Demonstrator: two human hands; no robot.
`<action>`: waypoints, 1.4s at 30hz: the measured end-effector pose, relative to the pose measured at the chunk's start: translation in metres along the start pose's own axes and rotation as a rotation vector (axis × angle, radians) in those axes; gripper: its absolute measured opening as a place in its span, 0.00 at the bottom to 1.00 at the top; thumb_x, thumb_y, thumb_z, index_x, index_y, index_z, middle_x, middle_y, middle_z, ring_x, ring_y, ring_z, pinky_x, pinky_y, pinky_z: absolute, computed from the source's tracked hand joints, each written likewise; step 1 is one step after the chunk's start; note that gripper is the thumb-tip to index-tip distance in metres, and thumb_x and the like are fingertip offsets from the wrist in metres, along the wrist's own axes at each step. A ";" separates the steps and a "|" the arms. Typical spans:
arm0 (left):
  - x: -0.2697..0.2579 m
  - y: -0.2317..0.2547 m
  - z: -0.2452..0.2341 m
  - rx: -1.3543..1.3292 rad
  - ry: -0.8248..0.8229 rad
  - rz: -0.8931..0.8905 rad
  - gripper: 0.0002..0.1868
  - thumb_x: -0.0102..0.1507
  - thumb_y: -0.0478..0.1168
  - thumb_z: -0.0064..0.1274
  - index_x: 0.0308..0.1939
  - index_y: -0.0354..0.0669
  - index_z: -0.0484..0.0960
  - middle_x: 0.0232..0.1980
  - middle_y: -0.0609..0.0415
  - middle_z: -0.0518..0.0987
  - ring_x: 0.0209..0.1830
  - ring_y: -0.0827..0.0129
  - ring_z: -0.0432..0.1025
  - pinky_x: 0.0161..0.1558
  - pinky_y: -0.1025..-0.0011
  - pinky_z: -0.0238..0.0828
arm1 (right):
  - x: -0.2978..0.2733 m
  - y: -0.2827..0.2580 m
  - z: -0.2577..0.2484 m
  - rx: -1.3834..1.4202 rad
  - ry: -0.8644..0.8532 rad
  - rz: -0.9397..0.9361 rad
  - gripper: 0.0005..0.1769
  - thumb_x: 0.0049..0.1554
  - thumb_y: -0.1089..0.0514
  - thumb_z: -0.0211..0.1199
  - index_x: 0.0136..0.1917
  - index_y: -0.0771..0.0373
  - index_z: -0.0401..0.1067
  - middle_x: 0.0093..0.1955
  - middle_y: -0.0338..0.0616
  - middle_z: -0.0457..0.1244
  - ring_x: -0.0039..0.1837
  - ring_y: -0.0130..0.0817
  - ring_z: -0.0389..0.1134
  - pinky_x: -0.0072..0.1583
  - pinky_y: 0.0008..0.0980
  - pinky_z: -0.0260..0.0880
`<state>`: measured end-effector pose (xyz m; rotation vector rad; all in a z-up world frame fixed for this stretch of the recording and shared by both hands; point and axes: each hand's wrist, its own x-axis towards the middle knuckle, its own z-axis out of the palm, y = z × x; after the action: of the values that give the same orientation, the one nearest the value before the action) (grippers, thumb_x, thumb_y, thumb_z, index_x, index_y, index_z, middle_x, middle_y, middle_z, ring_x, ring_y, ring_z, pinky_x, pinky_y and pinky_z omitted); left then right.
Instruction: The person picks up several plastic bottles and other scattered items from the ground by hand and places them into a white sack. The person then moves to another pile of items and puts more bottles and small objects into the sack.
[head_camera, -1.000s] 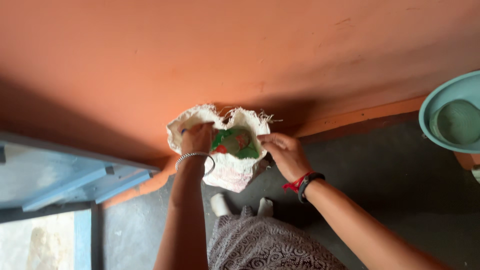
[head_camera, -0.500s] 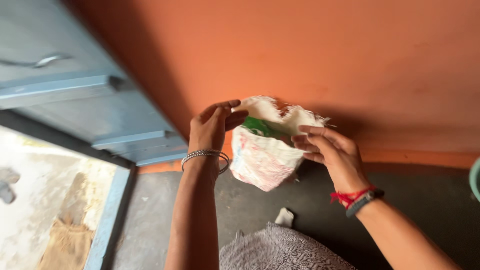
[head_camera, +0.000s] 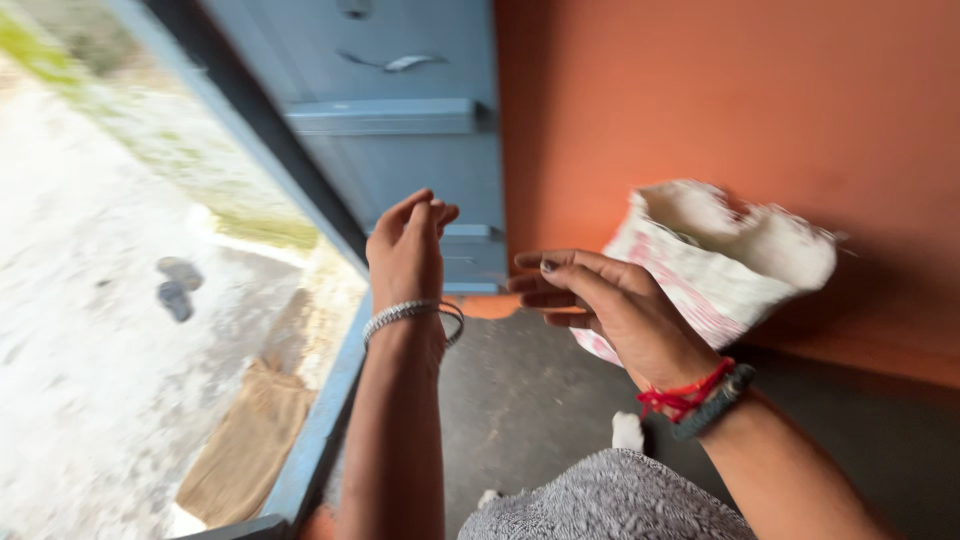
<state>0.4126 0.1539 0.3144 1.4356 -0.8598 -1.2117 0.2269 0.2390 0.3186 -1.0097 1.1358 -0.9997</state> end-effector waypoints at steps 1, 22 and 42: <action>-0.004 0.004 -0.015 0.021 0.073 -0.019 0.22 0.63 0.42 0.49 0.61 0.41 0.78 0.51 0.52 0.87 0.59 0.68 0.76 0.63 0.67 0.65 | 0.002 -0.003 0.012 -0.023 -0.035 0.002 0.23 0.62 0.50 0.52 0.63 0.62 0.76 0.56 0.45 0.73 0.59 0.30 0.73 0.59 0.33 0.71; 0.061 0.008 -0.214 -0.280 0.251 0.065 0.19 0.62 0.45 0.51 0.55 0.45 0.85 0.49 0.52 0.88 0.52 0.68 0.82 0.51 0.72 0.70 | 0.119 0.013 0.220 -0.182 -0.481 -0.125 0.20 0.62 0.56 0.55 0.64 0.63 0.76 0.57 0.40 0.72 0.57 0.25 0.69 0.62 0.29 0.68; 0.161 0.092 -0.317 0.133 0.688 0.171 0.19 0.63 0.47 0.54 0.56 0.47 0.83 0.53 0.52 0.85 0.53 0.66 0.80 0.50 0.67 0.74 | 0.292 -0.097 0.336 -0.533 -0.929 -0.482 0.21 0.60 0.55 0.57 0.65 0.59 0.73 0.61 0.38 0.70 0.63 0.29 0.71 0.63 0.31 0.72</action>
<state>0.7659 0.0621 0.3556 1.6930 -0.5667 -0.4735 0.5885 -0.0290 0.3899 -1.9704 0.3610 -0.4426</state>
